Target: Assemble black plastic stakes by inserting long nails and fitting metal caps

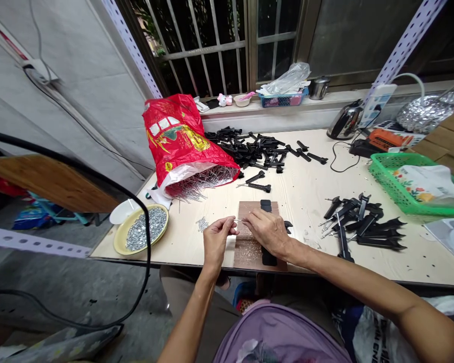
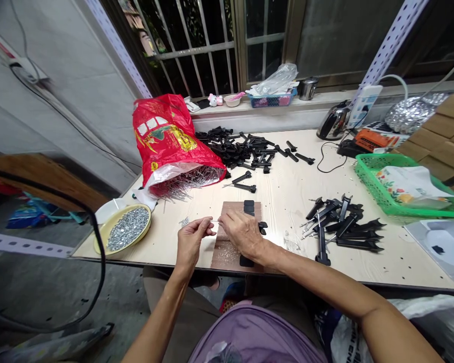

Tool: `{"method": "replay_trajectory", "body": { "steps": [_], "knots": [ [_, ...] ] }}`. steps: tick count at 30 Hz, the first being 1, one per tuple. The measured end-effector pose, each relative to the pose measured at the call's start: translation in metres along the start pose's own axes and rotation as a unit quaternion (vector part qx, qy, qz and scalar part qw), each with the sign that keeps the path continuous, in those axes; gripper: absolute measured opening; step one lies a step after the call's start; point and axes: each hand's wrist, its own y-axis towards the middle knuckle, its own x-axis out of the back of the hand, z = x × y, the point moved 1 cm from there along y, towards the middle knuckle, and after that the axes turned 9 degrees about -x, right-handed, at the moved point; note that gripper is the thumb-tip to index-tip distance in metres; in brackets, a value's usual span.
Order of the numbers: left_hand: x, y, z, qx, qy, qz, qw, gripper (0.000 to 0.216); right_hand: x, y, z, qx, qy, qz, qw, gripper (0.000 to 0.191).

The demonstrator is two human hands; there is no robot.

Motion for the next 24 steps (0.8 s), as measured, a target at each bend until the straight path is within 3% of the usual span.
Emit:
{"method": "replay_trajectory", "body": {
  "steps": [4,10,17,21,24],
  "knots": [
    [0.0,-0.001,0.0,-0.026,0.035,-0.007,0.999,0.027,0.002,-0.001,-0.002,-0.026,0.047,0.048,0.997,0.021],
    [0.001,-0.001,0.007,0.036,-0.048,0.012,0.998,0.028,0.001,0.002,0.001,0.03,-0.058,-0.009,0.998,0.02],
    [0.002,0.001,0.007,0.0,0.004,0.023,1.0,0.029,0.001,0.002,-0.006,-0.043,0.064,0.115,0.99,0.022],
    [-0.001,0.002,0.009,0.034,-0.023,0.036,0.999,0.03,-0.001,0.0,-0.009,-0.028,0.039,0.08,0.996,0.016],
    [-0.002,0.002,0.01,0.035,-0.01,0.039,0.999,0.031,-0.001,-0.001,-0.007,0.002,-0.03,0.053,0.998,0.026]
  ]
}}
